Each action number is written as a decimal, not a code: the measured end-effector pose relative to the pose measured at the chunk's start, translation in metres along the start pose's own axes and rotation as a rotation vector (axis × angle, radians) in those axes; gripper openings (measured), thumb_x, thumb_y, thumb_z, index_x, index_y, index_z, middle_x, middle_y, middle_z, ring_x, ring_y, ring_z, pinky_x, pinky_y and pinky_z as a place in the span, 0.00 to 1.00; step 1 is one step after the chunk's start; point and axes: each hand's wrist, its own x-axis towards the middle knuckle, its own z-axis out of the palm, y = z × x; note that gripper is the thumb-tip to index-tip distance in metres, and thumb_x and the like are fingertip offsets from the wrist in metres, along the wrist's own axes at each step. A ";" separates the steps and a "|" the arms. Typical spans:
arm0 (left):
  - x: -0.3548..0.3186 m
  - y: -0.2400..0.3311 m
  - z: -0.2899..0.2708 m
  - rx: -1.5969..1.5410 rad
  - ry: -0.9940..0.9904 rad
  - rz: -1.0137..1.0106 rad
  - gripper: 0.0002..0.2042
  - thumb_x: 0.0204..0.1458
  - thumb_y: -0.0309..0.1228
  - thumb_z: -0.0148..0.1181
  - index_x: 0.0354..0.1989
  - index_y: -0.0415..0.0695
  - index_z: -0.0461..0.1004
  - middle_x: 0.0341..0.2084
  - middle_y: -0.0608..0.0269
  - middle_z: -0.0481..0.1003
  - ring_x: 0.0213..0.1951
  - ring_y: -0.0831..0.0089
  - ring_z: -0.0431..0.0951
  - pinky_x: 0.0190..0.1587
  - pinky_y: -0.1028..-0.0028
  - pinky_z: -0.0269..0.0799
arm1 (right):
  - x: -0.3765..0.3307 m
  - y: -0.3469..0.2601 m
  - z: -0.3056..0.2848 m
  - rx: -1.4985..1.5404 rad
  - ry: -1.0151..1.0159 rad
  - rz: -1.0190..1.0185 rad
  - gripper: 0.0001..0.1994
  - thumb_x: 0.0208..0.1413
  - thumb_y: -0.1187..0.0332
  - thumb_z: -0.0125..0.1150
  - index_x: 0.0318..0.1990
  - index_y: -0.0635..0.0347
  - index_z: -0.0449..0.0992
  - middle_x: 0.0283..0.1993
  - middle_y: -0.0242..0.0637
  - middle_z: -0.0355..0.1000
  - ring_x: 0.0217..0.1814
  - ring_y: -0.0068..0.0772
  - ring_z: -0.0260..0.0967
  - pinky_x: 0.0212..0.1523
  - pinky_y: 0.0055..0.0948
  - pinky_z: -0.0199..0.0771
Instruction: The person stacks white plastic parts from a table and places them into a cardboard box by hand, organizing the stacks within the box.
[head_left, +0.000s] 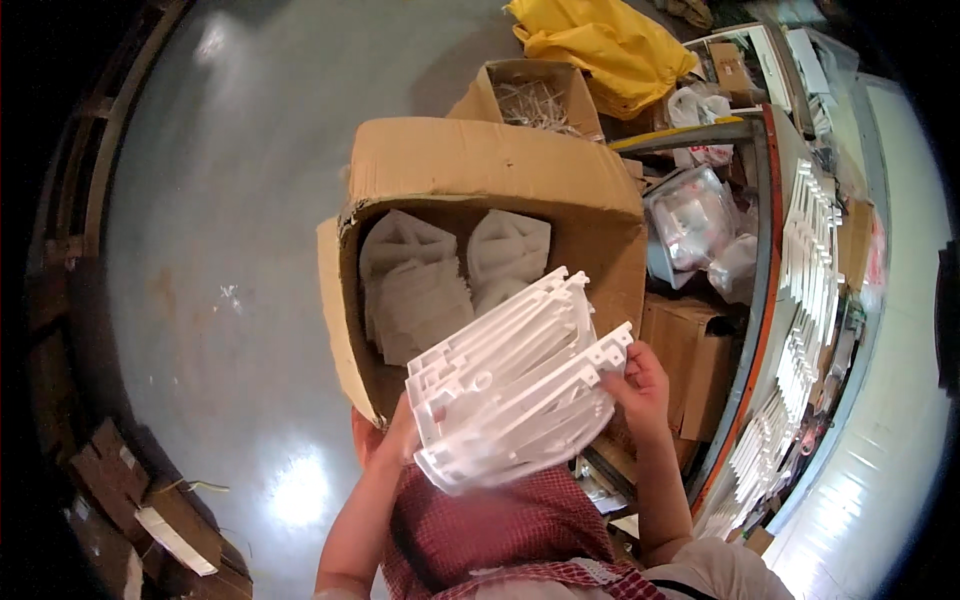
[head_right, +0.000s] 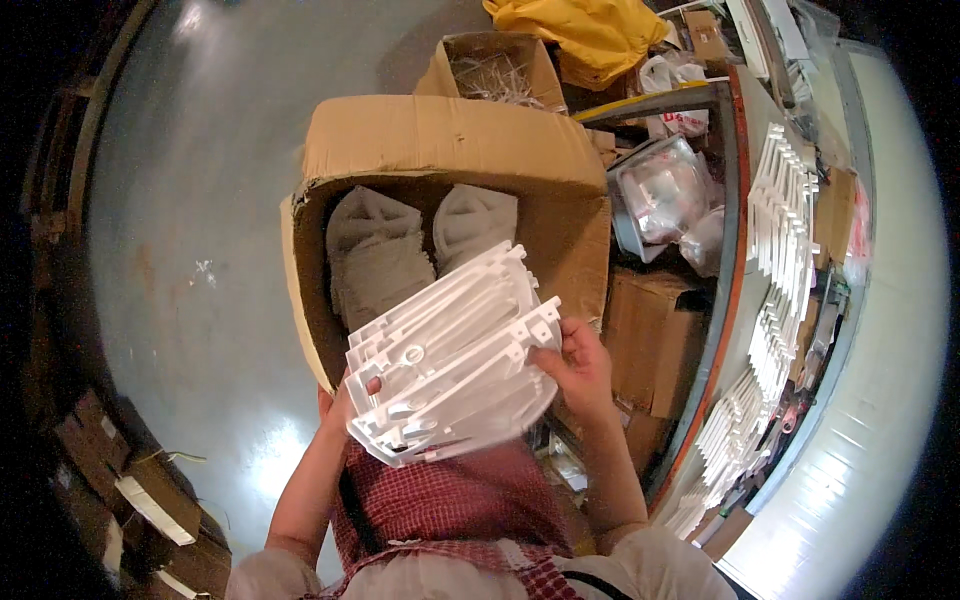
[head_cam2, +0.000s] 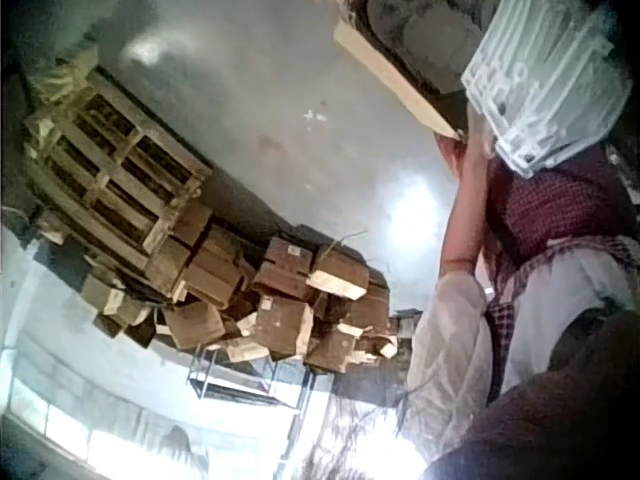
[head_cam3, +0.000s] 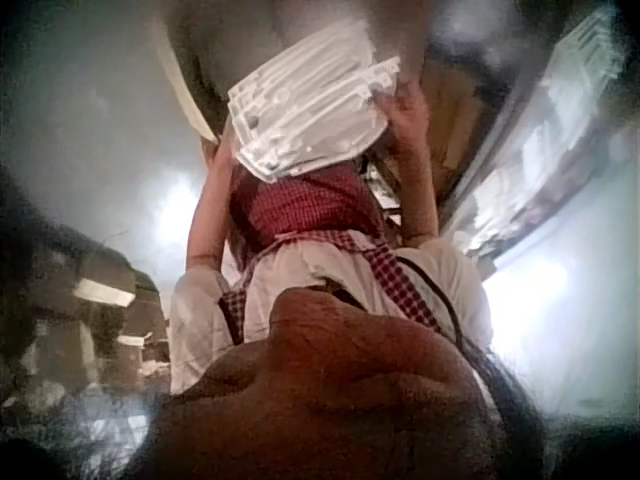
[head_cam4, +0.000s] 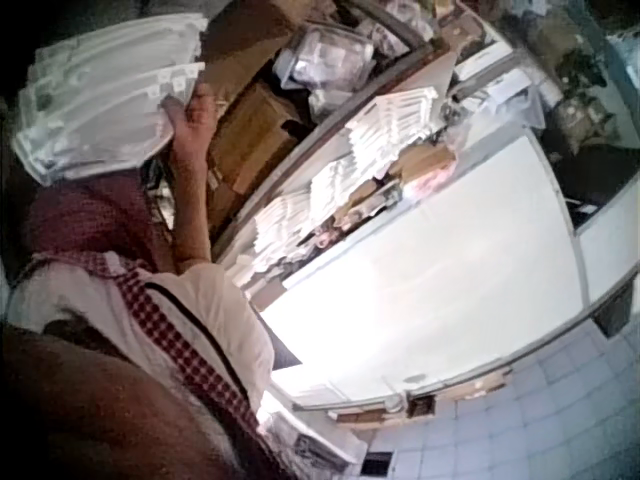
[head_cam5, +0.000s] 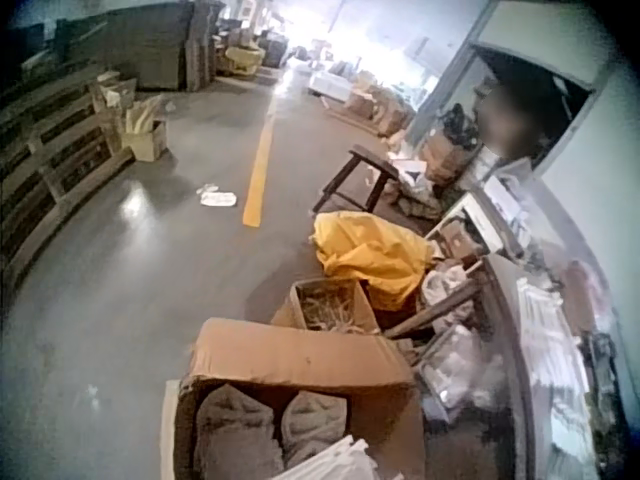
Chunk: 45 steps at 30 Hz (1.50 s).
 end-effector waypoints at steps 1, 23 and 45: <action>0.002 0.003 0.004 -0.058 0.004 -0.062 0.30 0.48 0.32 0.63 0.61 0.40 0.60 0.50 0.58 0.69 0.47 0.68 0.73 0.46 0.70 0.75 | -0.003 -0.004 -0.001 0.069 -0.033 0.082 0.13 0.49 0.78 0.63 0.43 0.65 0.70 0.35 0.34 0.73 0.37 0.23 0.71 0.41 0.23 0.70; 0.004 -0.017 -0.001 -0.279 0.018 -0.213 0.25 0.53 0.39 0.59 0.57 0.42 0.64 0.40 0.69 0.72 0.37 0.80 0.72 0.38 0.75 0.74 | 0.028 0.019 0.023 -1.005 0.313 -0.460 0.22 0.44 0.69 0.69 0.47 0.65 0.72 0.47 0.45 0.67 0.50 0.46 0.64 0.53 0.38 0.63; 0.014 -0.011 -0.030 -0.139 0.083 -0.132 0.49 0.31 0.42 0.73 0.64 0.37 0.53 0.55 0.52 0.66 0.54 0.60 0.70 0.56 0.62 0.68 | 0.019 0.036 -0.016 0.163 -0.095 0.226 0.26 0.47 0.85 0.55 0.56 0.63 0.64 0.48 0.36 0.72 0.46 0.28 0.72 0.46 0.29 0.75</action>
